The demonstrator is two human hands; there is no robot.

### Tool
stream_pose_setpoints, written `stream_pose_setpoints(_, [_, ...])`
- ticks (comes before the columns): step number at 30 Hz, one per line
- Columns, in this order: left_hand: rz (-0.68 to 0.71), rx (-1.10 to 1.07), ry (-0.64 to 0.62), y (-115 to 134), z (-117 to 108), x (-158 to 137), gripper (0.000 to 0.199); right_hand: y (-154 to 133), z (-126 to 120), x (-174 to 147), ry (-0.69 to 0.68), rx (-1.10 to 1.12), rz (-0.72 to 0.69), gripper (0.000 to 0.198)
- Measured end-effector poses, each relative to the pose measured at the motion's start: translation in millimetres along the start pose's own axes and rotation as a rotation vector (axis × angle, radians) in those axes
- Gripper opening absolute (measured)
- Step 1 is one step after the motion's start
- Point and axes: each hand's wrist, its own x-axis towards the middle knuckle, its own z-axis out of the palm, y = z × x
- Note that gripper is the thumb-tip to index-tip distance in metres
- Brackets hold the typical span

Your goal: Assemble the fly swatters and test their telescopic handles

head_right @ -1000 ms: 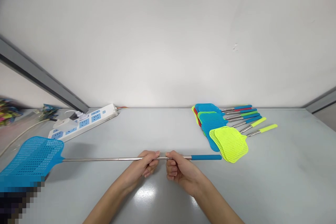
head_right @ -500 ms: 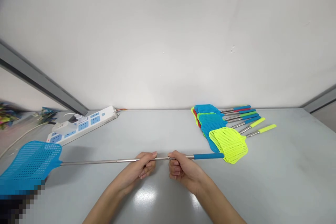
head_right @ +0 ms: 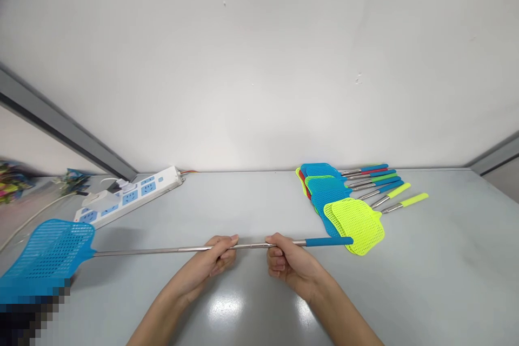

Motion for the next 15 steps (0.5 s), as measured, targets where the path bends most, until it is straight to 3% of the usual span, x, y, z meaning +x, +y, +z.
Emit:
stream_pose_setpoints(5, [0.056, 0.011, -0.011, -7.8, -2.5, 2.5, 0.042, 7.5, -1.0, 2.2, 0.007, -0.024, -0.027, 0.032])
stream_pose_setpoints(15, [0.107, 0.099, -0.106, -17.4, -1.3, 3.2, 0.044, 14.8, 6.8, 2.5, -0.217, -0.195, -0.089, 0.042])
